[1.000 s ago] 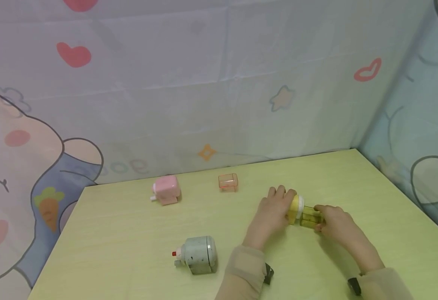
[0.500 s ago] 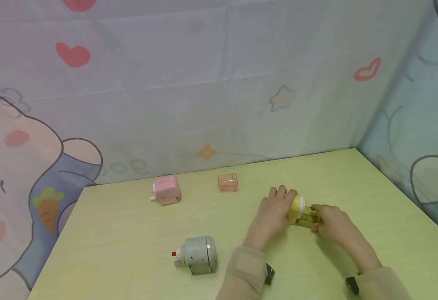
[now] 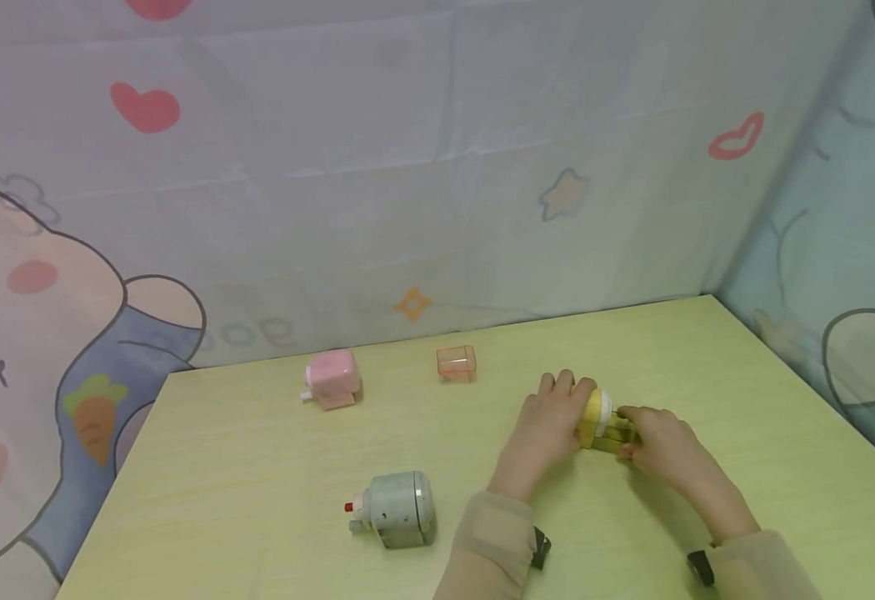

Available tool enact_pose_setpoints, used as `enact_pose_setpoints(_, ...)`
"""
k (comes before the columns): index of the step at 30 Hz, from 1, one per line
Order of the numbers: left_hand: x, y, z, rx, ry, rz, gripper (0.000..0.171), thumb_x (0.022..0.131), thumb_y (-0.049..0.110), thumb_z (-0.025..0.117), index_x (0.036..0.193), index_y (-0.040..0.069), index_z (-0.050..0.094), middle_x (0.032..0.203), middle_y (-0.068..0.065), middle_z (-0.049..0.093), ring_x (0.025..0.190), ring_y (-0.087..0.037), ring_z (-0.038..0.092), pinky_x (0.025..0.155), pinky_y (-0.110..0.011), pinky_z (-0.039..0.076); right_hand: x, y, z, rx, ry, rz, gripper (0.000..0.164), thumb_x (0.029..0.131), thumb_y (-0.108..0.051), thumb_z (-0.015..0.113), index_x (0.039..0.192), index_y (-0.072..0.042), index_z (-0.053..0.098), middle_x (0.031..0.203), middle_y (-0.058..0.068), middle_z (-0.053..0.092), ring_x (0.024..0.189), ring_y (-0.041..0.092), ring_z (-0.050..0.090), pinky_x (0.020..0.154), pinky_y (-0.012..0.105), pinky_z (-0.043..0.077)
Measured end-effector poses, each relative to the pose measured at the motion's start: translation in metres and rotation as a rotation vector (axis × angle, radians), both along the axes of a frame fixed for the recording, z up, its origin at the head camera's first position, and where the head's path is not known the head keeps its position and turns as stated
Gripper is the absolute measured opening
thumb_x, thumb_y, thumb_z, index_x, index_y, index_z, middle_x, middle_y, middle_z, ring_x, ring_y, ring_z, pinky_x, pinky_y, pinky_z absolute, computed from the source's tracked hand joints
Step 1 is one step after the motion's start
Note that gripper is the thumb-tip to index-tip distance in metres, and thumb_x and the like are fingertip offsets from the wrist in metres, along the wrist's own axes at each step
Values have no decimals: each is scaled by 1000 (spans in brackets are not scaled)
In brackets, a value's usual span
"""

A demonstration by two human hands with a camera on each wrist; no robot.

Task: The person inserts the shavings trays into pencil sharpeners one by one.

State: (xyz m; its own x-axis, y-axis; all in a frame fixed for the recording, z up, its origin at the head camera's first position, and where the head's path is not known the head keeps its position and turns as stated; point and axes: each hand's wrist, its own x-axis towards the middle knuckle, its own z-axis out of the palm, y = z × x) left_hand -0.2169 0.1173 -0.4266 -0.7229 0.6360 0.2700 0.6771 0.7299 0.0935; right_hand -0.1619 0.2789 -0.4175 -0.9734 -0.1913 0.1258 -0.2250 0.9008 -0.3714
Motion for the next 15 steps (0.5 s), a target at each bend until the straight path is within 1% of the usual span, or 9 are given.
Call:
enact_pose_setpoints(6, 0, 0, 1, -13, -4, 4, 67, 68, 20, 76, 124, 22, 40, 104, 3, 44, 86, -13, 37, 54, -19, 37, -1, -4, 4, -33, -16, 8, 48, 69, -5, 71, 110, 13, 53, 85, 20, 63, 59, 19, 45, 51, 36, 44)
enact_pose_setpoints(10, 0, 0, 1, -14, -5, 0, 67, 68, 19, 76, 124, 22, 40, 103, 3, 44, 86, -14, 37, 53, -19, 36, -2, -7, 5, -53, -22, 16, 47, 70, -5, 71, 109, 12, 53, 81, 16, 63, 60, 18, 46, 51, 35, 44)
enact_pose_setpoints(15, 1, 0, 1, -16, 0, 5, 67, 67, 19, 76, 123, 22, 40, 102, 3, 44, 85, -13, 36, 52, -19, 35, -2, -9, 5, -52, -20, 19, 42, 69, -5, 71, 105, 10, 55, 78, 13, 61, 60, 18, 46, 51, 35, 44)
